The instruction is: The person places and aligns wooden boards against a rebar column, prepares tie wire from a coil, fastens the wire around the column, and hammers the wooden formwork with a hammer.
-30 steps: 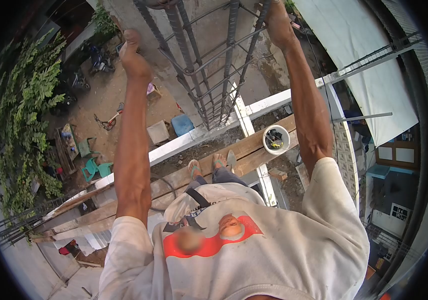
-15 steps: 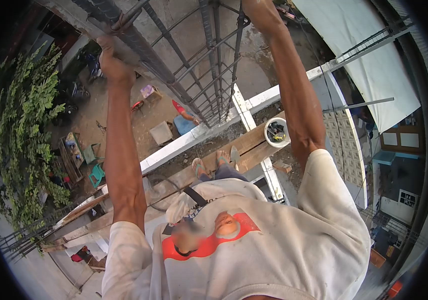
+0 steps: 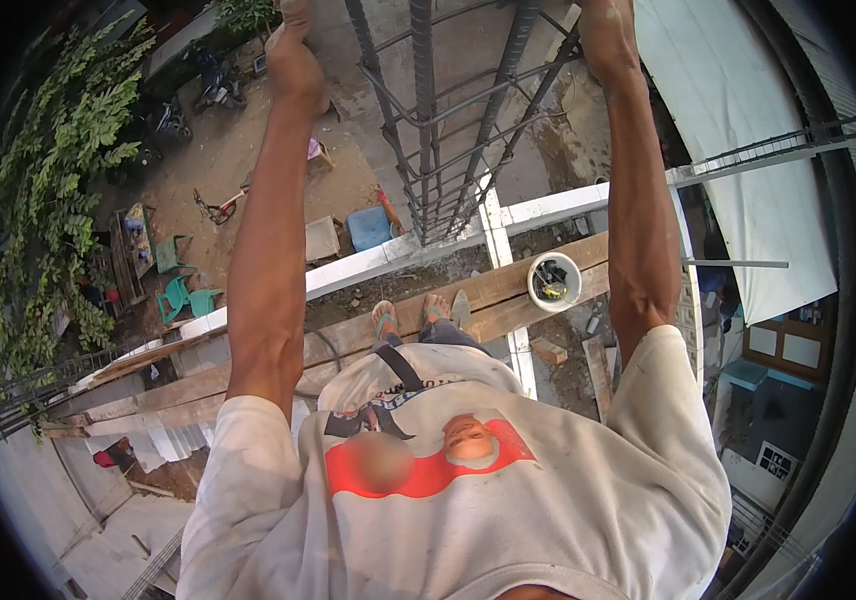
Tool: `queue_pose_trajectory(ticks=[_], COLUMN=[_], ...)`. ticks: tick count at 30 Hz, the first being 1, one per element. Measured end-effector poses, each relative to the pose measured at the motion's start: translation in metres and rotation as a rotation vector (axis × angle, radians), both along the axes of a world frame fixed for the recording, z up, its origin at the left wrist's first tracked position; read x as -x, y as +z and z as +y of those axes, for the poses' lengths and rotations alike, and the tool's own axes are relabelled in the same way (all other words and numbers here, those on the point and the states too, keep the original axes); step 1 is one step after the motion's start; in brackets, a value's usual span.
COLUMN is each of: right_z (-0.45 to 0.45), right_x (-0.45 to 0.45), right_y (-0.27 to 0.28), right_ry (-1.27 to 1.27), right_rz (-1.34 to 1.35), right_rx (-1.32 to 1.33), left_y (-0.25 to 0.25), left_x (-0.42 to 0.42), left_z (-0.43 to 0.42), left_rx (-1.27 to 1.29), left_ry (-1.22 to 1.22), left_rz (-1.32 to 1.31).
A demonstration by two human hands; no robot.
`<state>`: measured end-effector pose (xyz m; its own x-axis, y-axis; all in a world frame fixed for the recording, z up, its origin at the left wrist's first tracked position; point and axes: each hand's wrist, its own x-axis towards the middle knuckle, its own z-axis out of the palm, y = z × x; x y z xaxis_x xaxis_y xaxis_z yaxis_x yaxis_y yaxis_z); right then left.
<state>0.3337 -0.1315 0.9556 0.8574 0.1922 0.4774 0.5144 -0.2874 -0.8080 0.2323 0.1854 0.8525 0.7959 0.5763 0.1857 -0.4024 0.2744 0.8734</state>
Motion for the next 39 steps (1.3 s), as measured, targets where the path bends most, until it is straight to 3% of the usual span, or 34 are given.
queue_pose_trajectory(ticks=[7, 9, 12, 14, 17, 24, 31, 39], right_z=[-0.007, 0.002, 0.001, -0.005, 0.001, -0.001, -0.001, 0.004], right_x=[-0.012, -0.002, 0.007, -0.006, 0.002, 0.004, 0.007, -0.003], right_y=[-0.006, -0.003, -0.017, -0.009, 0.01, 0.008, 0.009, -0.005], right_ry=[-0.014, 0.024, 0.118, 0.067, 0.232, 0.224, 0.206, 0.193], right_rz=[0.127, -0.041, -0.025, -0.17, -0.056, 0.021, 0.053, -0.068], right_rx=[0.105, 0.004, -0.047, 0.038, -0.129, -0.172, -0.15, -0.171], left_y=[0.007, 0.008, 0.015, 0.021, 0.012, 0.03, 0.012, 0.018], left_x=[-0.002, 0.004, 0.023, 0.023, 0.013, 0.022, 0.022, 0.023], left_z=[-0.006, -0.011, -0.025, -0.022, -0.017, -0.031, -0.017, -0.019], left_rx=[0.018, -0.05, -0.111, -0.138, -0.162, -0.143, -0.158, -0.205], left_ry=[-0.025, 0.004, 0.01, 0.011, 0.014, -0.027, -0.061, -0.043], left_rz=[-0.024, 0.005, 0.079, 0.094, -0.002, -0.007, 0.058, 0.005])
